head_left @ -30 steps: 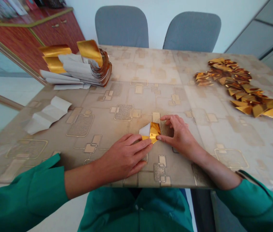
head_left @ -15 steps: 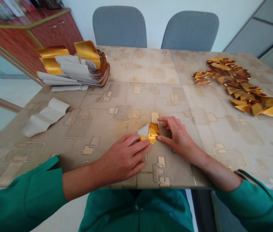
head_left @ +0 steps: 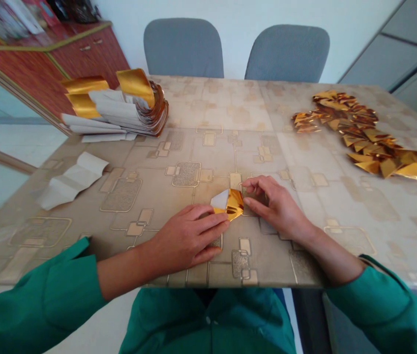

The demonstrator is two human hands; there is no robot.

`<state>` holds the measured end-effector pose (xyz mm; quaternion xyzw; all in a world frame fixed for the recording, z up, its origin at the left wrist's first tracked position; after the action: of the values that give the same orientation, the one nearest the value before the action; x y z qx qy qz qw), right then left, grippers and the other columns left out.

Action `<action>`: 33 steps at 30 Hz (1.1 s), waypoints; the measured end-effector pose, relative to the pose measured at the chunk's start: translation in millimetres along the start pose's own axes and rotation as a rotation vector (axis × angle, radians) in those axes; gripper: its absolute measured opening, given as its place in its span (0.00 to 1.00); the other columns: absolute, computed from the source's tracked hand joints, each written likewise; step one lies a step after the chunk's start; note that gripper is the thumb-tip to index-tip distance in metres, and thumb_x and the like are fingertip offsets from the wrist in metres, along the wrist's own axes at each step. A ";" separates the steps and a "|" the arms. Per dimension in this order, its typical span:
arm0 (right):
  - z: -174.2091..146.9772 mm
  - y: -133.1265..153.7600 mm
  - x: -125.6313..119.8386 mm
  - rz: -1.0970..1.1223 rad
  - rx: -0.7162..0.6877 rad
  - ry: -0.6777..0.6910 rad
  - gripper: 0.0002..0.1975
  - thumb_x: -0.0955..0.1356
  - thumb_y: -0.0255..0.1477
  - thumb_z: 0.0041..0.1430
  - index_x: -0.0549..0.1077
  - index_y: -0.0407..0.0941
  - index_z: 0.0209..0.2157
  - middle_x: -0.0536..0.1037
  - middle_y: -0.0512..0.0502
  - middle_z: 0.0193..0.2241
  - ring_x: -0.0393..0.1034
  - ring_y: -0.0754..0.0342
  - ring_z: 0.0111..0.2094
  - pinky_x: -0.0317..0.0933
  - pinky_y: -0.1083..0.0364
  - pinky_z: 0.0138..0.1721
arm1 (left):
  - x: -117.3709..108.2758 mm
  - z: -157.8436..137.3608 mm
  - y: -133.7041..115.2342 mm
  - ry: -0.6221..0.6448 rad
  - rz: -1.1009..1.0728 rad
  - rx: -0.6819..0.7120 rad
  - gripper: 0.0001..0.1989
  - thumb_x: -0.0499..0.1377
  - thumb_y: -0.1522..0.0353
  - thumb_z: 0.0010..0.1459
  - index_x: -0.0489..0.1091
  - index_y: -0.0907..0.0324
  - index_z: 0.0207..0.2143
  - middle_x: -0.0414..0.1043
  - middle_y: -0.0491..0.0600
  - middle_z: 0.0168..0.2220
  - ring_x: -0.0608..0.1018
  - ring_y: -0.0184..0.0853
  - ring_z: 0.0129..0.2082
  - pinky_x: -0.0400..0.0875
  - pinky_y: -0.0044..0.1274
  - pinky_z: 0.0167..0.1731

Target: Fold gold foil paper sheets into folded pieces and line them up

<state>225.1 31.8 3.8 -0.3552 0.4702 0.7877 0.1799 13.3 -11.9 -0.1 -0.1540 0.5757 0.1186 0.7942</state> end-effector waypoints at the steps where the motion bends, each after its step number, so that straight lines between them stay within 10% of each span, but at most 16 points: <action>1: 1.3 1.6 -4.6 0.002 -0.058 0.002 0.07 0.67 0.26 0.63 0.71 0.46 0.43 0.77 0.47 0.36 0.68 0.51 0.40 0.61 0.51 0.43 | -0.6 0.2 1.9 -0.021 0.009 0.008 0.19 0.53 0.61 0.70 0.69 0.65 0.55 0.73 0.54 0.55 0.73 0.44 0.52 0.71 0.37 0.52; 14: 0.9 16.7 9.4 -0.031 -0.353 0.168 0.07 0.65 0.27 0.67 0.76 0.46 0.39 0.78 0.44 0.40 0.69 0.52 0.42 0.62 0.50 0.46 | -8.8 15.4 19.8 -0.103 0.032 0.120 0.09 0.54 0.72 0.69 0.74 0.63 0.40 0.78 0.50 0.41 0.76 0.36 0.40 0.72 0.28 0.41; 33: 0.4 19.2 11.3 -0.055 -0.392 0.200 0.10 0.62 0.27 0.70 0.74 0.46 0.46 0.79 0.43 0.42 0.72 0.52 0.45 0.66 0.48 0.47 | -6.0 13.7 16.1 -0.064 0.198 -0.047 0.12 0.49 0.75 0.69 0.73 0.64 0.45 0.76 0.53 0.41 0.78 0.37 0.40 0.77 0.27 0.39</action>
<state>205.4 22.1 7.4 -0.4722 0.3139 0.8197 0.0813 17.6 8.2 7.8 -0.1110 0.5596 0.2149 0.7927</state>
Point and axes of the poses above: each hand's wrist, its own z-axis towards the middle knuckle, its own x-axis out of the palm, y = z × x, the point moved 4 cm from there along z, towards the middle knuckle
